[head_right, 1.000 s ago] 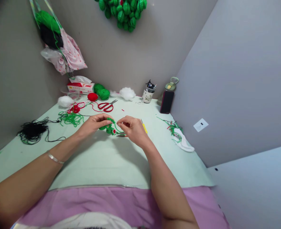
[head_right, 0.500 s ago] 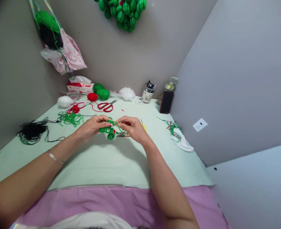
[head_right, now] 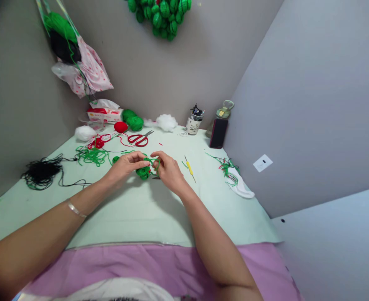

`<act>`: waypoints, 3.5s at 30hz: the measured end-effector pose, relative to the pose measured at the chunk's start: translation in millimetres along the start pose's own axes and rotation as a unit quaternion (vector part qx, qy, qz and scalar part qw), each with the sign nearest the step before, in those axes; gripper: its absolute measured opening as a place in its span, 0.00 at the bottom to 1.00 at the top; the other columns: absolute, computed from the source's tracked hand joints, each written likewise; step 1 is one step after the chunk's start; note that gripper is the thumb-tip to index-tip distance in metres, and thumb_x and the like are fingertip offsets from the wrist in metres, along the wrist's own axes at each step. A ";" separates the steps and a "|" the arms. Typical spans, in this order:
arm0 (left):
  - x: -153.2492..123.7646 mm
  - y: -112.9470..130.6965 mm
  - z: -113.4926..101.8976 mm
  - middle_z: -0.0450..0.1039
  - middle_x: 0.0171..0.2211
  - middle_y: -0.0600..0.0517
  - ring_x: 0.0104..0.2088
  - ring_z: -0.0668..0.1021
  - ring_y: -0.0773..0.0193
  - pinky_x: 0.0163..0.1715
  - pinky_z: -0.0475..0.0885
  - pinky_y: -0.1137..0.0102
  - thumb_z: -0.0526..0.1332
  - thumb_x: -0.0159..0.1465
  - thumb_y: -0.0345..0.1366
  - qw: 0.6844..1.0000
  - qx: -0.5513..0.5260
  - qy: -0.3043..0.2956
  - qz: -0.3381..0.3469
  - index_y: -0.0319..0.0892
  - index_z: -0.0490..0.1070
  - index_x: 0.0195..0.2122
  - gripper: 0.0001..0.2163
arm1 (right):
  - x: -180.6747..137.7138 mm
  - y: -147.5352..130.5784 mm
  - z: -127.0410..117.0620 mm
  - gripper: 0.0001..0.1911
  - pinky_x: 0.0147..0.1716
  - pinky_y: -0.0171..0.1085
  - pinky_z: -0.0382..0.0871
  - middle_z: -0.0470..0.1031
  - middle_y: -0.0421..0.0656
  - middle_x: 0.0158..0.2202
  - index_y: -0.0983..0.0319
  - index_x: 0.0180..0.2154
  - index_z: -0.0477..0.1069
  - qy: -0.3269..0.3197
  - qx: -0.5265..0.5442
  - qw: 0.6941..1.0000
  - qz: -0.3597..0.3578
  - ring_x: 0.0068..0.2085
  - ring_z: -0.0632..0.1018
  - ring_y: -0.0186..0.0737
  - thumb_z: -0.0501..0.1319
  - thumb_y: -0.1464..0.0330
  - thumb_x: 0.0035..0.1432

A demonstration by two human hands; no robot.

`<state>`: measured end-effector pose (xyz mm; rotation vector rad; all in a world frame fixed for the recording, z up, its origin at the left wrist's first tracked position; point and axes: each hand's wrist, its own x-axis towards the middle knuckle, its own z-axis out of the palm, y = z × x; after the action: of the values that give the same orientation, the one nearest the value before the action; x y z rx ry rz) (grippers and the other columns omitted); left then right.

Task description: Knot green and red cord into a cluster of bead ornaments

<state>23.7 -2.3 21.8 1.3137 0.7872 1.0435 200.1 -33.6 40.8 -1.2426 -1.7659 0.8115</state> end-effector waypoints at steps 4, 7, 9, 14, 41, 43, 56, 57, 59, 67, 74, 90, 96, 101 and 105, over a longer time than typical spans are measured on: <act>2.4 -4.2 -3.6 0.72 0.28 0.54 0.30 0.72 0.66 0.33 0.64 0.69 0.71 0.52 0.42 1.000 0.015 -0.011 -0.003 0.41 0.73 0.30 0.12 | -3.3 -3.5 0.1 0.15 0.31 0.33 0.68 0.73 0.39 0.31 0.59 0.47 0.69 -0.012 0.018 1.000 0.005 0.30 0.75 0.34 0.50 0.70 0.61; 2.9 -5.7 -5.9 0.72 0.29 0.54 0.31 0.72 0.66 0.35 0.64 0.69 0.68 0.55 0.41 0.999 0.035 -0.034 -0.020 0.41 0.74 0.31 0.10 | -2.3 -0.8 0.5 0.11 0.32 0.35 0.68 0.75 0.41 0.30 0.59 0.42 0.74 0.001 -0.030 1.000 0.002 0.31 0.75 0.36 0.55 0.65 0.62; 2.2 -5.6 -6.3 0.73 0.29 0.53 0.31 0.72 0.65 0.35 0.63 0.69 0.67 0.56 0.40 0.996 0.053 -0.059 -0.034 0.41 0.75 0.32 0.09 | -0.3 2.7 1.8 0.10 0.31 0.34 0.67 0.76 0.41 0.31 0.60 0.37 0.76 0.028 -0.043 0.999 -0.007 0.31 0.74 0.36 0.60 0.62 0.59; -0.1 -3.8 -5.8 0.72 0.27 0.53 0.30 0.71 0.64 0.35 0.63 0.68 0.65 0.57 0.41 0.988 0.087 -0.116 -0.051 0.40 0.74 0.29 0.08 | 2.8 2.5 -4.1 0.07 0.29 0.33 0.65 0.74 0.40 0.27 0.62 0.30 0.74 -0.001 0.000 1.000 0.017 0.29 0.72 0.34 0.61 0.66 0.54; -3.7 4.5 -7.7 0.69 0.23 0.52 0.29 0.75 0.60 0.33 0.68 0.65 0.67 0.56 0.47 0.982 0.066 -0.156 -0.088 0.42 0.73 0.25 0.13 | 4.5 1.1 -0.3 0.14 0.19 0.30 0.49 0.61 0.32 0.18 0.63 0.29 0.72 -0.053 0.246 0.960 0.125 0.20 0.59 0.26 0.68 0.59 0.48; -3.3 4.4 -7.3 0.70 0.23 0.51 0.29 0.75 0.60 0.33 0.67 0.66 0.68 0.56 0.47 0.979 0.078 -0.167 -0.086 0.42 0.73 0.24 0.14 | 6.6 3.1 -1.9 0.14 0.19 0.30 0.50 0.64 0.34 0.20 0.63 0.28 0.71 -0.033 0.263 0.955 0.132 0.21 0.60 0.26 0.69 0.60 0.46; -6.3 9.4 -8.9 0.71 0.25 0.50 0.29 0.75 0.60 0.29 0.65 0.68 0.68 0.57 0.50 0.958 0.100 -0.244 -0.115 0.41 0.74 0.26 0.16 | 17.2 14.5 -28.0 0.14 0.15 0.28 0.42 0.46 0.28 0.17 0.60 0.27 0.58 0.030 0.415 0.891 0.183 0.16 0.48 0.25 0.63 0.67 0.57; -6.1 10.0 -9.3 0.71 0.25 0.50 0.28 0.75 0.60 0.29 0.65 0.69 0.68 0.56 0.49 0.956 0.103 -0.250 -0.117 0.41 0.75 0.27 0.15 | 19.0 16.9 -33.1 0.14 0.15 0.28 0.42 0.45 0.28 0.17 0.60 0.27 0.56 0.068 0.419 0.888 0.179 0.16 0.47 0.25 0.62 0.68 0.58; -5.5 10.9 -10.0 0.72 0.25 0.49 0.28 0.75 0.61 0.28 0.66 0.69 0.68 0.57 0.49 0.955 0.102 -0.252 -0.115 0.42 0.76 0.27 0.15 | 21.5 20.7 -40.7 0.14 0.15 0.28 0.44 0.45 0.29 0.18 0.60 0.26 0.56 0.101 0.428 0.880 0.178 0.16 0.48 0.26 0.60 0.70 0.60; -0.5 14.9 -18.1 0.70 0.25 0.51 0.27 0.74 0.62 0.28 0.67 0.68 0.69 0.55 0.46 0.974 0.068 -0.189 -0.107 0.42 0.79 0.34 0.13 | 23.9 30.0 -37.7 0.07 0.19 0.27 0.56 0.63 0.33 0.22 0.62 0.33 0.65 0.127 0.425 0.881 0.164 0.20 0.62 0.26 0.64 0.71 0.53; 1.3 6.2 -20.3 0.70 0.26 0.51 0.27 0.74 0.64 0.29 0.67 0.68 0.69 0.56 0.43 0.977 0.038 -0.170 -0.123 0.41 0.76 0.34 0.12 | 28.5 52.2 -35.0 0.08 0.21 0.26 0.63 0.68 0.34 0.22 0.62 0.32 0.66 0.134 0.390 0.889 0.199 0.20 0.68 0.25 0.66 0.71 0.53; 15.0 -13.8 -31.6 0.78 0.39 0.47 0.28 0.76 0.68 0.34 0.73 0.69 0.73 0.52 0.39 0.991 -0.041 -0.048 -0.117 0.39 0.79 0.40 0.15 | 9.4 40.4 -51.7 0.08 0.33 0.36 0.61 0.75 0.42 0.33 0.59 0.32 0.73 -0.134 -0.302 0.938 0.103 0.33 0.72 0.38 0.69 0.69 0.46; 16.6 -17.6 -34.8 0.78 0.43 0.48 0.31 0.77 0.67 0.36 0.73 0.68 0.73 0.50 0.38 0.996 -0.029 -0.033 -0.080 0.42 0.79 0.41 0.17 | 6.2 23.3 -47.8 0.06 0.30 0.34 0.58 0.74 0.42 0.33 0.60 0.33 0.75 -0.223 -0.333 0.912 0.083 0.31 0.70 0.36 0.67 0.70 0.49; 16.4 -15.3 -33.9 0.78 0.50 0.46 0.38 0.78 0.61 0.40 0.73 0.66 0.73 0.51 0.37 0.998 -0.021 -0.017 -0.063 0.44 0.79 0.45 0.19 | 4.3 12.9 -60.3 0.09 0.32 0.33 0.61 0.74 0.42 0.36 0.62 0.39 0.73 -0.203 -0.200 0.957 0.050 0.33 0.71 0.34 0.59 0.66 0.58; 14.7 -11.7 -30.7 0.76 0.54 0.47 0.45 0.78 0.59 0.44 0.72 0.66 0.72 0.51 0.35 0.998 -0.022 -0.021 -0.053 0.45 0.79 0.48 0.21 | 4.0 9.0 -56.0 0.13 0.30 0.33 0.59 0.70 0.39 0.31 0.63 0.44 0.70 -0.164 -0.101 0.981 0.030 0.30 0.67 0.33 0.57 0.61 0.62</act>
<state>2.7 23.3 7.9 1.2389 0.7888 0.9406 252.7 -24.2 60.1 -1.3575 -2.1273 0.9316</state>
